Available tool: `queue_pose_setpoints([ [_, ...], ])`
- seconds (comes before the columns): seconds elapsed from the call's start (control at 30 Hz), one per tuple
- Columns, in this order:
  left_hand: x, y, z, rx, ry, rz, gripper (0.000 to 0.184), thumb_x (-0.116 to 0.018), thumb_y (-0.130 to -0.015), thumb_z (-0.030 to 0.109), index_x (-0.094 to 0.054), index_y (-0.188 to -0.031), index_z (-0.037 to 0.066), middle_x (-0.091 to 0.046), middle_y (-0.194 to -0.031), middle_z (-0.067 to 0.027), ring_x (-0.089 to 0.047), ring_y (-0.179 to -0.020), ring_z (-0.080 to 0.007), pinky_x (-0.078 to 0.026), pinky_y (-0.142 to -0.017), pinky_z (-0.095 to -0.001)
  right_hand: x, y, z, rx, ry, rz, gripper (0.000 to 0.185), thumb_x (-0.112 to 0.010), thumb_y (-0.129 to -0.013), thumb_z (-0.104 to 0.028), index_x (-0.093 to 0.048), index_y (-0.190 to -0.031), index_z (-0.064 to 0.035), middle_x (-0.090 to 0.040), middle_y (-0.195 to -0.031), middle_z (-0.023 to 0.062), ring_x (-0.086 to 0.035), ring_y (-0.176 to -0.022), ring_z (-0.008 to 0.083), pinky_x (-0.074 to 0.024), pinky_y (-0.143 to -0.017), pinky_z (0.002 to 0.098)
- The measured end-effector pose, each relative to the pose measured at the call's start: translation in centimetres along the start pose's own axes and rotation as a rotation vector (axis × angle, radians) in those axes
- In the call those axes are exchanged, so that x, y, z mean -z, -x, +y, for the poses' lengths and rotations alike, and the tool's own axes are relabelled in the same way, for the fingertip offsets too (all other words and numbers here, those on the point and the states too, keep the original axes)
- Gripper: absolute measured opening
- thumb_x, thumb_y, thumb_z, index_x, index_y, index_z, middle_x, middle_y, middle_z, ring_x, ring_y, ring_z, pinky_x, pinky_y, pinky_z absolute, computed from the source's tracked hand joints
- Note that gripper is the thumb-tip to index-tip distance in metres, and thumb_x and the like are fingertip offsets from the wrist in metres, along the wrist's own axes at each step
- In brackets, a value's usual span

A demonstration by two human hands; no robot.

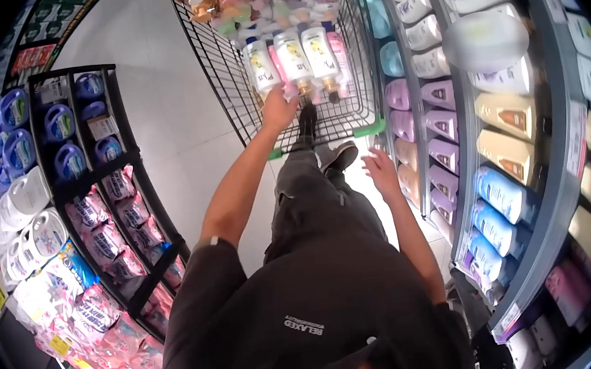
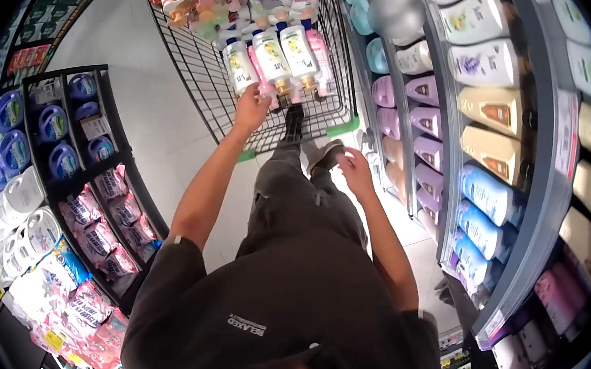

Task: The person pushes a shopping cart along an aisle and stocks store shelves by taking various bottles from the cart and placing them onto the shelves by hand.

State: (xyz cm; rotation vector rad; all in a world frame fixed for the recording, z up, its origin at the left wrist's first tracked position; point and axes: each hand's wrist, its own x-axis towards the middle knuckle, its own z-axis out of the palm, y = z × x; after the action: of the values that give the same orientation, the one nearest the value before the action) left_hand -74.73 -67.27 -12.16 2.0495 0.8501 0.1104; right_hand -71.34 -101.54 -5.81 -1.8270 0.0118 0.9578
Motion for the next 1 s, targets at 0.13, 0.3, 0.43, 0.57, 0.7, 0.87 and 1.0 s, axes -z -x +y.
queue_pose_setpoints([
  [0.13, -3.7, -8.6, 2.4, 0.220, -0.048, -0.034, 0.102, -0.081, -0.079, 0.039, -0.025, -0.155, -0.001, -0.042, -0.145, -0.0341, -0.046, -0.133, -0.0463, -0.042, -0.108, -0.0503, 4.1, 4.2, 5.5, -0.224, -0.060, 0.331, 0.045, -0.063, -0.100, -0.020, -0.051, -0.138, 0.0010, -0.071, -0.106, 0.0100, -0.067, -0.090, 0.0170, -0.0539, -0.078, 0.0295],
  [0.3, -7.9, -15.0, 2.5, 0.489, -0.162, -0.033, 0.144, -0.093, -0.066, 0.050, 0.007, -0.160, 0.006, -0.023, -0.151, -0.0396, -0.035, -0.136, -0.0537, -0.038, -0.109, -0.0589, 4.2, 8.6, 8.6, -0.428, 0.077, 0.435, 0.046, -0.062, -0.098, -0.019, -0.051, -0.137, 0.0019, -0.071, -0.106, 0.0121, -0.068, -0.088, 0.0186, -0.0548, -0.074, 0.0312],
  [0.43, -5.0, -16.0, 3.5, 0.534, -0.119, 0.024, 0.144, -0.097, -0.061, 0.041, 0.003, -0.159, 0.006, -0.028, -0.153, -0.0336, -0.040, -0.138, -0.0476, -0.038, -0.114, -0.0502, 1.1, 9.0, 8.1, -0.512, 0.023, 0.374, 0.048, -0.063, -0.097, -0.019, -0.050, -0.139, 0.0001, -0.071, -0.111, 0.0145, -0.069, -0.091, 0.0206, -0.0555, -0.076, 0.0333],
  [0.57, -4.7, -15.9, 2.6, 0.628, -0.055, -0.034, 0.134, -0.097, -0.059, 0.035, -0.012, -0.154, -0.004, -0.046, -0.142, -0.0277, -0.049, -0.132, -0.0425, -0.044, -0.111, -0.0470, -0.5, 6.0, 6.9, -0.473, 0.061, 0.220, 0.047, -0.063, -0.097, -0.018, -0.051, -0.139, -0.0001, -0.071, -0.110, 0.0142, -0.068, -0.090, 0.0196, -0.0552, -0.077, 0.0318],
  [0.7, -5.2, -15.1, 0.3, 0.634, 0.097, -0.109, 0.092, -0.093, -0.062, 0.027, -0.049, -0.133, -0.011, -0.065, -0.121, -0.0231, -0.066, -0.111, -0.0339, -0.056, -0.090, -0.0427, -0.4, 2.5, 3.5, -0.329, -0.015, 0.214, 0.047, -0.059, -0.099, -0.018, -0.048, -0.141, 0.0013, -0.070, -0.109, 0.0132, -0.067, -0.091, 0.0182, -0.0542, -0.077, 0.0302],
  [0.87, 3.3, -9.0, 5.5, 0.554, 0.793, -0.357, 0.055, -0.083, -0.072, 0.008, -0.065, -0.122, -0.006, -0.072, -0.110, -0.0131, -0.071, -0.097, -0.0242, -0.058, -0.086, -0.0367, 0.3, 2.4, 4.0, -0.386, -0.078, 0.276, 0.045, -0.063, -0.097, -0.016, -0.052, -0.138, 0.0002, -0.070, -0.104, 0.0097, -0.064, -0.087, 0.0145, -0.0519, -0.074, 0.0278],
  [1.0, 13.0, -6.8, 15.8, 0.030, 0.964, -0.366, 0.094, -0.086, -0.073, 0.005, -0.034, -0.152, -0.001, -0.059, -0.136, -0.0133, -0.062, -0.117, -0.0229, -0.051, -0.101, -0.0374, 0.6, 4.0, 7.8, -0.429, -0.032, 0.244, 0.050, -0.064, -0.094, -0.019, -0.051, -0.138, 0.0002, -0.070, -0.107, 0.0132, -0.066, -0.088, 0.0183, -0.0535, -0.074, 0.0312],
])
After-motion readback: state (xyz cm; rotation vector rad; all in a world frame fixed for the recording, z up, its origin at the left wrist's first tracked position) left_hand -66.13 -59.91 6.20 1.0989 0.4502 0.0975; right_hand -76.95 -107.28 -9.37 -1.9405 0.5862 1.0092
